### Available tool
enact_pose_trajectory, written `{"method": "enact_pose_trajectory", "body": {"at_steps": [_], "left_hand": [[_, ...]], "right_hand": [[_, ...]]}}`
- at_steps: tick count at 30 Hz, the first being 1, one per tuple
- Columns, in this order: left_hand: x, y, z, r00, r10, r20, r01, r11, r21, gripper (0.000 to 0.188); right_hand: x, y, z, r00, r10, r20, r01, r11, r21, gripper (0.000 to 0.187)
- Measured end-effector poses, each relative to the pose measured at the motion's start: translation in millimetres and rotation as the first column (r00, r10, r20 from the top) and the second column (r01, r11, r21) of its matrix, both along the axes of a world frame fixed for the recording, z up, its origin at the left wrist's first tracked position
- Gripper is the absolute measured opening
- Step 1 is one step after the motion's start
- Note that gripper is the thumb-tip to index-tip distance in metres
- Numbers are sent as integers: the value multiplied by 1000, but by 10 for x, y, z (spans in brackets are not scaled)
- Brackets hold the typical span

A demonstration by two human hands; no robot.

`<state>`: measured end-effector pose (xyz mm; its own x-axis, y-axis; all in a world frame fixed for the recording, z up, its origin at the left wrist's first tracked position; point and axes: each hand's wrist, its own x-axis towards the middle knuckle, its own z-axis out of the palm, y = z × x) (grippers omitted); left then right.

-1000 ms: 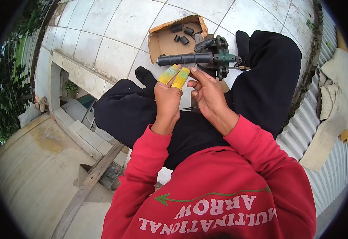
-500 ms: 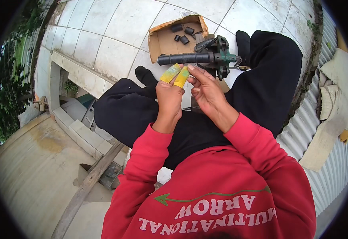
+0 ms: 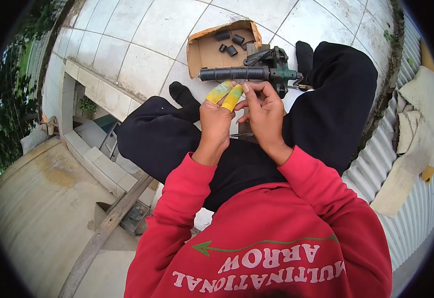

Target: The recorder is sitting on a tiled roof or terrace, taking small plastic or rubber components from a cardboard box and a pile on the floor, and assembling them onto a green metal fixture or vice.

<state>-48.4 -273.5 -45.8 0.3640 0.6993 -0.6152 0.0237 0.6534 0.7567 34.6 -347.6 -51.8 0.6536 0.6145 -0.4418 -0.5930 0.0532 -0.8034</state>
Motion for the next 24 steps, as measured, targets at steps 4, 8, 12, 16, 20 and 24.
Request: {"method": "enact_pose_trajectory", "body": {"at_steps": [4,8,12,16,20,24], "left_hand": [[-84,-12,-40,994,-68,80,68,998,4,35],[-66,-17,25,993,-47,111,47,999,-1,37],[-20,-2,60,995,-46,89,47,999,-15,41],[-24,-3,52,994,-57,88,56,998,14,38],[-1,4,101,995,-68,67,68,998,4,36],[10,-8,51,995,-86,46,79,988,133,34]], "right_hand": [[150,-43,86,872,185,454,-117,978,-172,13],[390,-40,175,661,341,668,-148,933,-329,9],[584,34,277,407,409,817,-118,910,-397,7],[729,119,358,212,457,864,-69,889,-453,10],[869,257,358,20,415,910,-54,909,-413,11],[984,376,290,-3,445,895,-113,890,-443,11]]}}
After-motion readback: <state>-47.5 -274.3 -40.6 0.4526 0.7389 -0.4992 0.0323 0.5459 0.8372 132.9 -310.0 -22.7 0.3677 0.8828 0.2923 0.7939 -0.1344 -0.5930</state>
